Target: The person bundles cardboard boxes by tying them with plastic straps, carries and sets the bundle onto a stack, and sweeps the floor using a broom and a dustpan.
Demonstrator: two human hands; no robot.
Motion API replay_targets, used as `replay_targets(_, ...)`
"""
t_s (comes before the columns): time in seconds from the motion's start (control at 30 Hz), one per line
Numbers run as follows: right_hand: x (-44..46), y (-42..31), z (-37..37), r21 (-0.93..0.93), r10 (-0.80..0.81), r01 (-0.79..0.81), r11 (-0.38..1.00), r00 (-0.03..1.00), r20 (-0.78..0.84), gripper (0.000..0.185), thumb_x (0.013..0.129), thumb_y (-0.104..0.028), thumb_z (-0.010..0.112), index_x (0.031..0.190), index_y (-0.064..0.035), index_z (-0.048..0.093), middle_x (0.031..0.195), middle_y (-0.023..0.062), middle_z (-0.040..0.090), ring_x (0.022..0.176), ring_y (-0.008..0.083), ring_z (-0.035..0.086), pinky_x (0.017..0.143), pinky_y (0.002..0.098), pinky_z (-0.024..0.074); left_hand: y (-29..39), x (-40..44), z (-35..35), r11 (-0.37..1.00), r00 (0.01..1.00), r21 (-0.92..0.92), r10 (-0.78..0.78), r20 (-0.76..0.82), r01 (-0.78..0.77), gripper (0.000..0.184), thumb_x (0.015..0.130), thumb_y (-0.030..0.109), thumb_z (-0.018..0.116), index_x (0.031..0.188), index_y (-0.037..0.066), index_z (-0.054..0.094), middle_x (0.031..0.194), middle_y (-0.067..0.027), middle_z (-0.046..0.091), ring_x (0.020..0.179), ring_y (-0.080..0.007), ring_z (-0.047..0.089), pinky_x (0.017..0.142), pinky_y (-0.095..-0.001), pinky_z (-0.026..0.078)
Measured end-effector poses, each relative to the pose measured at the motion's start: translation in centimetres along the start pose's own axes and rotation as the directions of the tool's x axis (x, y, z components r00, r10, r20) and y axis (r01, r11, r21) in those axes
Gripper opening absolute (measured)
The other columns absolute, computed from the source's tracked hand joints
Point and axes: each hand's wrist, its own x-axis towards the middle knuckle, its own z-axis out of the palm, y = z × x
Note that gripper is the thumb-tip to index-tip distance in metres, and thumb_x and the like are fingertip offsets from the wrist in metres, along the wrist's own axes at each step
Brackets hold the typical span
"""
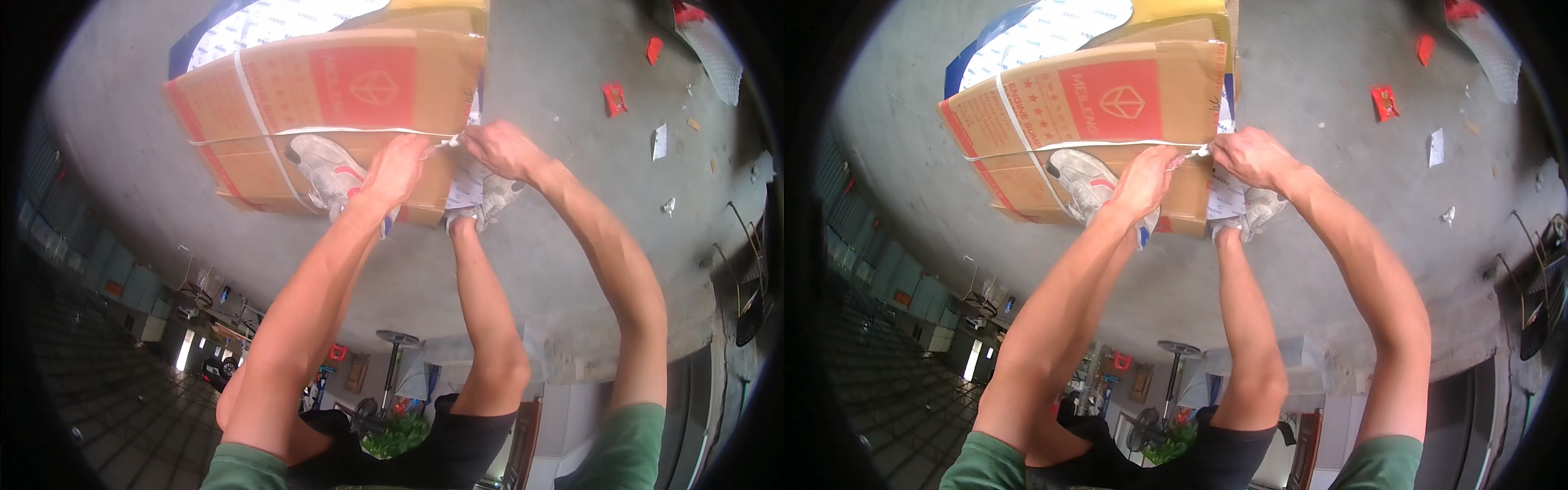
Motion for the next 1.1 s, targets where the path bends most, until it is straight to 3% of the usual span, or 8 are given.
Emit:
replay_targets(0.37, -0.1, 0.9, 1.3, 0.360, 0.248, -0.219, 0.907, 0.968, -0.036, 0.038, 0.094, -0.032, 0.046, 0.090, 0.0035, 0.059, 0.079, 0.0239, 0.059, 0.076, 0.0387, 0.058, 0.072, 0.0451, 0.0445, -2.5, 0.4, 3.0, 0.982, 0.985, 0.162, -0.068, -0.160, 0.094, 0.017, 0.089, 0.015, 0.056, 0.095, 0.000, 0.062, 0.094, -0.0202, 0.064, 0.095, -0.0380, 0.060, 0.080, -0.0467, 0.048)
replay_targets(0.47, -0.7, -1.4, 2.5, 0.393, 0.467, -0.395, 0.831, 0.878, -0.105, 0.037, 0.093, -0.033, 0.050, 0.095, 0.0025, 0.060, 0.084, 0.0243, 0.062, 0.079, 0.0392, 0.059, 0.075, 0.0444, 0.0459, 0.2, 0.1, 0.6, 0.967, 0.967, 0.055, -0.247, -0.069, 0.250, 0.021, 0.087, 0.015, 0.059, 0.102, 0.001, 0.064, 0.095, -0.0196, 0.065, 0.097, -0.0363, 0.061, 0.084, -0.0437, 0.049)
replay_targets(0.53, -1.9, -3.6, 3.0, 0.450, 0.510, -0.387, 0.805, 0.839, -0.190, 0.036, 0.093, -0.033, 0.051, 0.101, 0.0014, 0.059, 0.086, 0.0236, 0.063, 0.080, 0.0391, 0.060, 0.076, 0.0443, 0.0464, 0.6, -0.8, -0.1, 0.894, 0.926, -0.272, -0.376, -0.024, 0.356, 0.034, 0.084, 0.020, 0.067, 0.112, 0.001, 0.063, 0.100, -0.0201, 0.065, 0.103, -0.0334, 0.061, 0.090, -0.0388, 0.048)
replay_targets(0.6, -2.6, -7.0, 2.1, 0.553, 0.592, -0.394, 0.734, 0.770, -0.239, 0.037, 0.090, -0.030, 0.056, 0.116, -0.0032, 0.056, 0.099, 0.0228, 0.064, 0.090, 0.0392, 0.061, 0.082, 0.0452, 0.0474, 1.5, -2.6, -0.6, 0.880, 0.892, -0.352, -0.404, -0.204, 0.318, 0.043, 0.081, 0.024, 0.071, 0.115, -0.001, 0.061, 0.106, -0.0206, 0.064, 0.106, -0.0320, 0.060, 0.092, -0.0378, 0.047)
replay_targets(0.77, -2.6, -11.7, 2.4, 0.081, 0.419, -0.471, 0.878, 0.676, -0.607, 0.040, 0.084, -0.024, 0.062, 0.118, -0.0044, 0.055, 0.111, 0.0248, 0.056, 0.100, 0.0411, 0.057, 0.086, 0.0466, 0.0473, -2.3, -8.2, -3.4, 0.693, 0.584, -0.596, -0.698, -0.413, 0.406, 0.070, 0.079, 0.044, 0.073, 0.124, -0.005, 0.054, 0.127, -0.0229, 0.055, 0.118, -0.0296, 0.054, 0.100, -0.0381, 0.042)
replay_targets(0.87, -1.1, -15.4, 2.9, -0.166, 0.153, -0.383, 0.909, 0.675, -0.721, 0.042, 0.080, -0.021, 0.064, 0.116, -0.0017, 0.054, 0.110, 0.0240, 0.057, 0.100, 0.0398, 0.056, 0.087, 0.0462, 0.0468, -6.4, -12.2, -8.1, 0.608, 0.450, -0.264, -0.758, -0.472, 0.749, 0.076, 0.079, 0.049, 0.070, 0.128, -0.005, 0.049, 0.125, -0.0251, 0.055, 0.118, -0.0360, 0.052, 0.101, -0.0424, 0.040)
replay_targets(0.93, 0.8, -17.2, 3.3, -0.087, 0.199, -0.295, 0.951, 0.806, -0.558, 0.041, 0.077, -0.018, 0.064, 0.112, -0.0002, 0.053, 0.111, 0.0237, 0.056, 0.101, 0.0386, 0.055, 0.088, 0.0467, 0.0456, -10.4, -14.0, -9.6, 0.620, 0.474, -0.197, -0.735, -0.485, 0.760, 0.080, 0.081, 0.043, 0.070, 0.135, -0.008, 0.038, 0.129, -0.0290, 0.050, 0.121, -0.0425, 0.048, 0.105, -0.0443, 0.037)
replay_targets(1.1, 7.2, -18.0, 5.0, -0.166, 0.049, -0.166, 0.972, 0.833, -0.551, 0.039, 0.076, -0.014, 0.063, 0.110, -0.0001, 0.053, 0.108, 0.0229, 0.056, 0.099, 0.0394, 0.055, 0.086, 0.0475, 0.0457, -17.6, -13.7, -8.6, 0.662, 0.584, -0.153, -0.730, -0.356, 0.734, 0.054, 0.085, 0.031, 0.067, 0.119, -0.006, 0.048, 0.116, -0.0286, 0.057, 0.107, -0.0433, 0.055, 0.093, -0.0474, 0.043)
